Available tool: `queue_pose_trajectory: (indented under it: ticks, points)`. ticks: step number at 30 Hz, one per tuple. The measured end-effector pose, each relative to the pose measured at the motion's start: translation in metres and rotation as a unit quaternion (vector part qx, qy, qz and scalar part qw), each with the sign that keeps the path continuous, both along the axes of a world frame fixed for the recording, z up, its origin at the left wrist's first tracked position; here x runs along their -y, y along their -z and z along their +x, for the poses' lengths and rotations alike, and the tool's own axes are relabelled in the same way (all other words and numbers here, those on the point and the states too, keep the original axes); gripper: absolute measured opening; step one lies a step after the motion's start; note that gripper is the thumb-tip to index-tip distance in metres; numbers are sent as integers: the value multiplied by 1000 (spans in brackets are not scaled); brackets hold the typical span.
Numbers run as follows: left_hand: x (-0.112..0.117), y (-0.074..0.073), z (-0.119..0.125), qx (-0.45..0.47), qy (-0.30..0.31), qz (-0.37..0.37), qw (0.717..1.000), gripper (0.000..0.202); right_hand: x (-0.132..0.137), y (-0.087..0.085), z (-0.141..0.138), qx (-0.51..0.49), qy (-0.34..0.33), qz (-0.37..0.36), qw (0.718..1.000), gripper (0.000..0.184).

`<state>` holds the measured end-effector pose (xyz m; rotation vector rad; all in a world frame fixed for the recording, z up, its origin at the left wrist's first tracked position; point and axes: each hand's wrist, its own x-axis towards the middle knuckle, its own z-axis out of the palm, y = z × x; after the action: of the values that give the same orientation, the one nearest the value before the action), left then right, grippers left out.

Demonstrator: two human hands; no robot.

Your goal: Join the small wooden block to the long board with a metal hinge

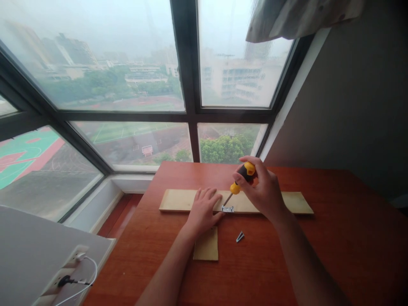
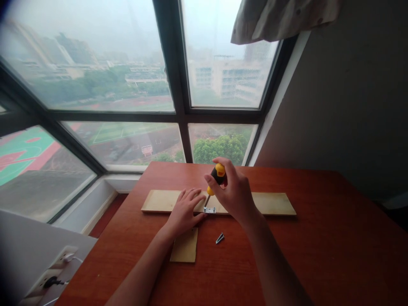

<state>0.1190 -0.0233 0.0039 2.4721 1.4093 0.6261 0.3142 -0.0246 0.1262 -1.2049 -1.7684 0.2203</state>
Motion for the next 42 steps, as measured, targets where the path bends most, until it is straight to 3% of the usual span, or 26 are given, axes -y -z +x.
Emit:
queue_pose_trajectory:
  ticks: [7,36,42]
  points:
    - [2,-2,2,-4,-3,-2,1000,49,-7,9,-3,25,6,6,1000,36]
    - [2,-4,3,0,-3,-5,1000,48,-6,6,3,66,-4,16,998,35]
    - [1,-1,3,5,-5,-6,1000,47,-5,1,12,68,32,32,997,36]
